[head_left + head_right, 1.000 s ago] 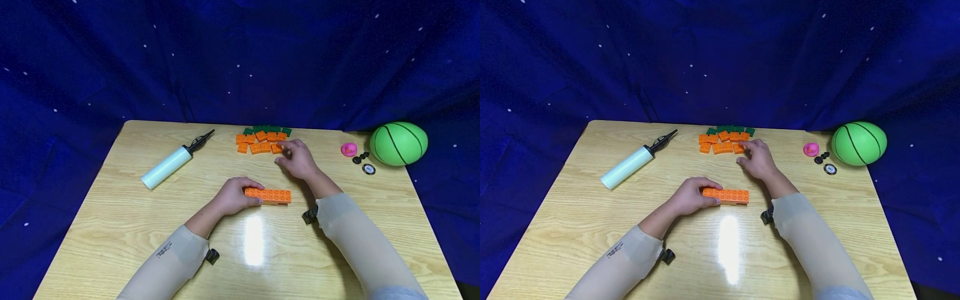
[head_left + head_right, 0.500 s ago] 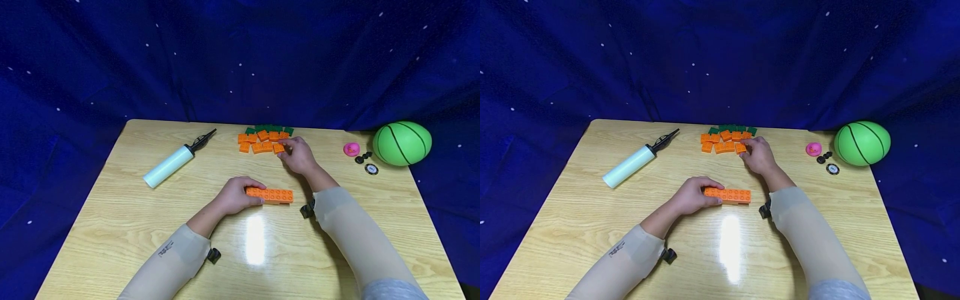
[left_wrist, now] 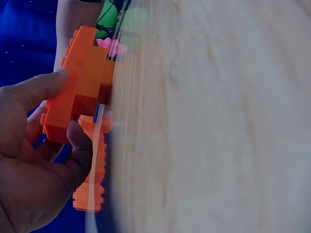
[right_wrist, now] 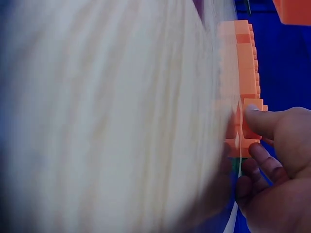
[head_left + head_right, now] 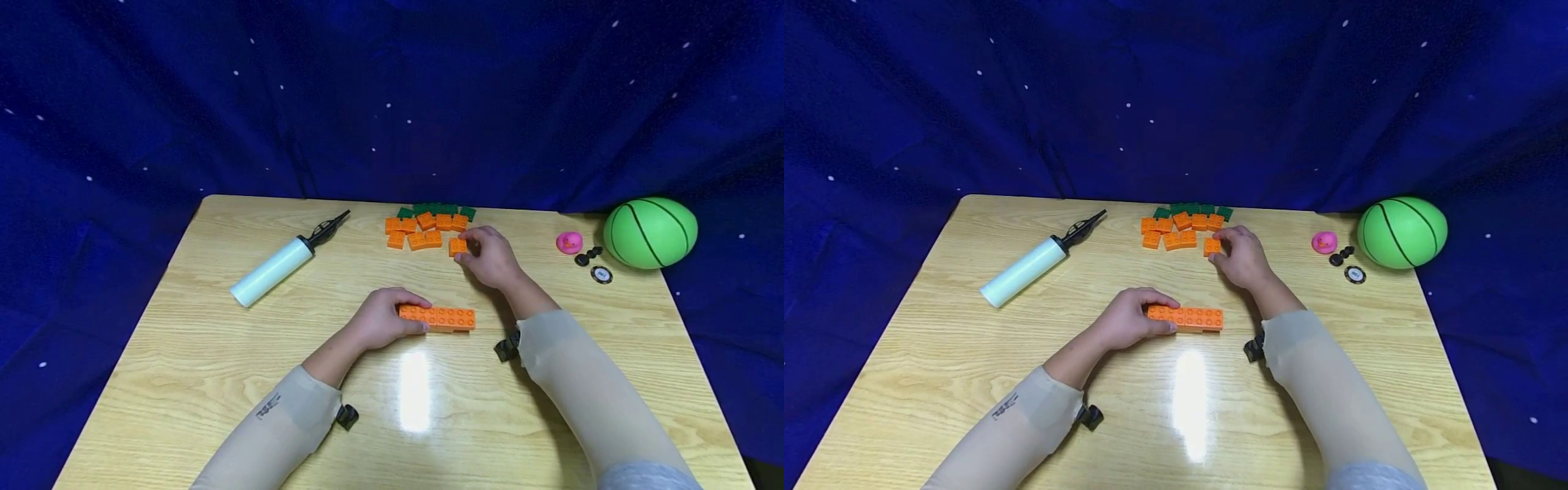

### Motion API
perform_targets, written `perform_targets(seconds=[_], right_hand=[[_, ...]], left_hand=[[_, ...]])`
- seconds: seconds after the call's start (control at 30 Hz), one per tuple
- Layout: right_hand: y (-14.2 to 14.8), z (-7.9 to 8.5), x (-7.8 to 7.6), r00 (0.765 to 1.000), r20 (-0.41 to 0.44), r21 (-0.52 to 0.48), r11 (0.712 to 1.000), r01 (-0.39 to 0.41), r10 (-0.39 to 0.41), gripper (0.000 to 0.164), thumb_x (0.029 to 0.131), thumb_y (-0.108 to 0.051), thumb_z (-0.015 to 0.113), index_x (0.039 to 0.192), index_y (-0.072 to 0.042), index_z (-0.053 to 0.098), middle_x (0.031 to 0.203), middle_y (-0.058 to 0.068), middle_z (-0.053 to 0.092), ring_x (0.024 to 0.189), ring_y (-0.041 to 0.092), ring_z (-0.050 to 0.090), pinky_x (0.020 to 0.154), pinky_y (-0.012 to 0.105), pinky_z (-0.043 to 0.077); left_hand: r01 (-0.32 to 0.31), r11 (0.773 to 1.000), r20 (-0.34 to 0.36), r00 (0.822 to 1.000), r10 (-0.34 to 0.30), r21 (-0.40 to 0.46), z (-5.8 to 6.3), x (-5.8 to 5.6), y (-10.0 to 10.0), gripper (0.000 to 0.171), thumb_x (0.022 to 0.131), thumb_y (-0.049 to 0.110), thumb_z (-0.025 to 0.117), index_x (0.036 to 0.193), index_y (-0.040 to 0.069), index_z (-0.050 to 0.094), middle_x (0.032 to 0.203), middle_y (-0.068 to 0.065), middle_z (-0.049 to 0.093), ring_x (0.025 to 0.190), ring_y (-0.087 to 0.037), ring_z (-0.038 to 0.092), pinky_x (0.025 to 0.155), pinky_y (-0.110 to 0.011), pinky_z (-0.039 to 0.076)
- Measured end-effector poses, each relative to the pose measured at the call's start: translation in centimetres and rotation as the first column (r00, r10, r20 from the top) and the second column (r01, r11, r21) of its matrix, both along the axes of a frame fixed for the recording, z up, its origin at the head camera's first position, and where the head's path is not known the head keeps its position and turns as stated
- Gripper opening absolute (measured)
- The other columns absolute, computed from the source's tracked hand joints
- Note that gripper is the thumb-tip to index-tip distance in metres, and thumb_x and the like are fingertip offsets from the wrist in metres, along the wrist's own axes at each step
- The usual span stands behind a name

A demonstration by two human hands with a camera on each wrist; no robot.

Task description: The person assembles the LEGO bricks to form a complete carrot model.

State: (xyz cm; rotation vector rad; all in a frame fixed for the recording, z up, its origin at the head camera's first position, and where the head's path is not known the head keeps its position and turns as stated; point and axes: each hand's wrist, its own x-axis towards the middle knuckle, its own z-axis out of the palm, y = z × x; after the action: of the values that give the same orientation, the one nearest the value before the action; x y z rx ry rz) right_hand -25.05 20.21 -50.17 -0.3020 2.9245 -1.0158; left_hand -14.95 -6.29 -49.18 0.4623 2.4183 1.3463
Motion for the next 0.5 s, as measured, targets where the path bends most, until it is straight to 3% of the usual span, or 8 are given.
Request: perform_targets(seconds=[0.33, 0.5], right_hand=[[0.6, 0.2, 1.6, 1.0, -0.024, -0.014, 1.0, -0.01, 0.009, 0.038, 0.095, -0.021, 0.077, 0.129, -0.008, 0.066, 0.114, 0.012, 0.062, 0.095, 0.029, 0.054, 0.087, 0.046, 0.046], [0.8, 0.6, 2.8, 0.999, -0.031, -0.035, 0.999, -0.024, 0.023, 0.037, 0.095, -0.019, 0.077, 0.128, -0.007, 0.066, 0.117, 0.014, 0.065, 0.097, 0.03, 0.056, 0.088, 0.048, 0.047]], left_hand=[[-0.007, 1.0, -0.004, 1.0, 0.007, -0.003, 0.0, 0.0, 0.1, 0.031, 0.083, 0.03, 0.088, 0.113, 0.031, 0.079, 0.122, 0.007, 0.07, 0.121, -0.018, 0.061, 0.107, -0.042, 0.045], [-0.004, 1.0, -0.008, 1.0, 0.004, -0.006, -0.1, 0.0, 0.2, 0.031, 0.083, 0.03, 0.088, 0.112, 0.031, 0.079, 0.122, 0.007, 0.071, 0.121, -0.019, 0.061, 0.108, -0.042, 0.044]])
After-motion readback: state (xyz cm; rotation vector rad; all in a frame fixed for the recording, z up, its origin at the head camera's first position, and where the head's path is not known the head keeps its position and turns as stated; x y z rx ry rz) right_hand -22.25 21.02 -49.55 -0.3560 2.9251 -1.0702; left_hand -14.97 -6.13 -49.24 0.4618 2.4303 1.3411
